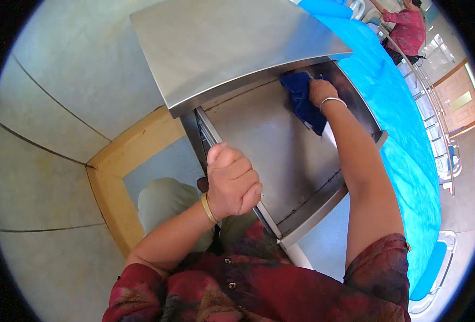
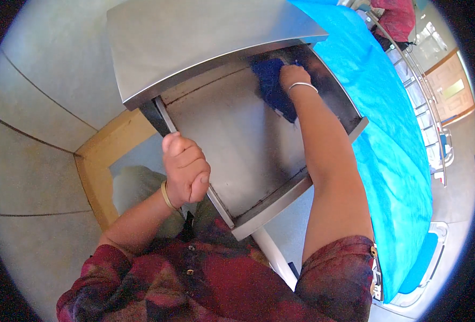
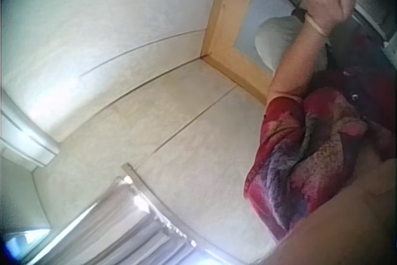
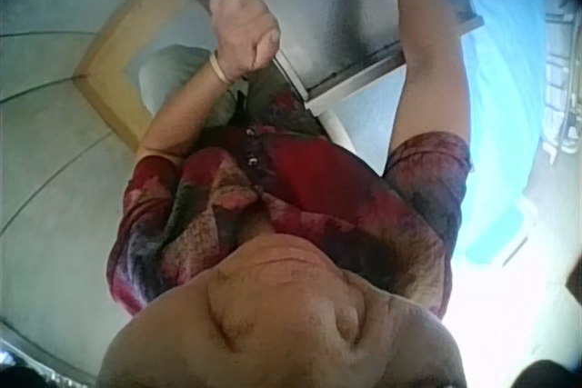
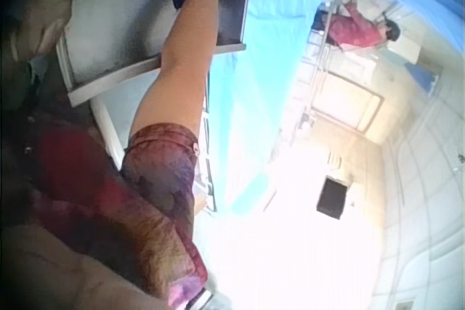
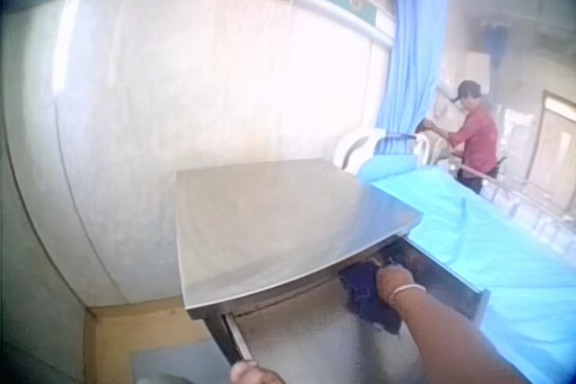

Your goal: The person wipes the inside surfaces of a stainless steel drawer using a blue cloth, moving the cloth across the bottom and sides several times while holding the drawer open.

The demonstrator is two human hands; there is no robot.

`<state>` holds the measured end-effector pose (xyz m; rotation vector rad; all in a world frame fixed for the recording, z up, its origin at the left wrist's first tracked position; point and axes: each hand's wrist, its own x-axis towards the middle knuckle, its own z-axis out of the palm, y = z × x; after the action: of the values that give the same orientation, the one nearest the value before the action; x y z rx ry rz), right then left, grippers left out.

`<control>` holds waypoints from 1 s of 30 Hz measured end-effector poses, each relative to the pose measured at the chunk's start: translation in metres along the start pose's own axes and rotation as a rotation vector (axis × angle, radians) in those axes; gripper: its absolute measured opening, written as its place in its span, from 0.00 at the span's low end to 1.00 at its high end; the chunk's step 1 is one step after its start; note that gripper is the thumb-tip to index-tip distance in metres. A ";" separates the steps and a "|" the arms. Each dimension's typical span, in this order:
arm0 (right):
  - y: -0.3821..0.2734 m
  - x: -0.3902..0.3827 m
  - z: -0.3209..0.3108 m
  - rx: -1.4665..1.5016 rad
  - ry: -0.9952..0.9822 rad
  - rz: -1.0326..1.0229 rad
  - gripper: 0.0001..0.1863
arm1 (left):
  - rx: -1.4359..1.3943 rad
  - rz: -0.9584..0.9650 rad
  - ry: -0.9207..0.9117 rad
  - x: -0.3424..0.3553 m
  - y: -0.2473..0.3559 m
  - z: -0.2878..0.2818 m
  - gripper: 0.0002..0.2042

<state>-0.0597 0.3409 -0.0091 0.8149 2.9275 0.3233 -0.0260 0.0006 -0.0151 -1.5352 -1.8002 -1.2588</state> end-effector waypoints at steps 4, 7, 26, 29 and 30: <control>-0.012 0.010 0.001 0.051 -0.071 0.105 0.16 | -0.018 -0.011 0.024 0.000 -0.002 -0.001 0.09; -0.022 -0.001 0.001 -0.021 0.020 0.068 0.17 | -0.013 -0.012 0.027 0.000 -0.001 0.001 0.10; -0.086 -0.132 -0.072 0.508 -0.456 -0.665 0.15 | -0.011 0.023 0.046 0.002 -0.005 -0.006 0.08; -0.035 -0.130 -0.061 1.631 -0.674 -0.222 0.18 | -0.014 0.008 0.018 0.001 -0.005 -0.004 0.07; -0.028 -0.133 -0.075 1.903 -0.760 -0.090 0.20 | -0.014 0.015 0.034 0.000 -0.006 -0.005 0.07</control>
<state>0.0297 0.2353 0.0609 0.4965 1.6875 -2.3120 -0.0330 -0.0035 -0.0147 -1.5233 -1.7591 -1.2846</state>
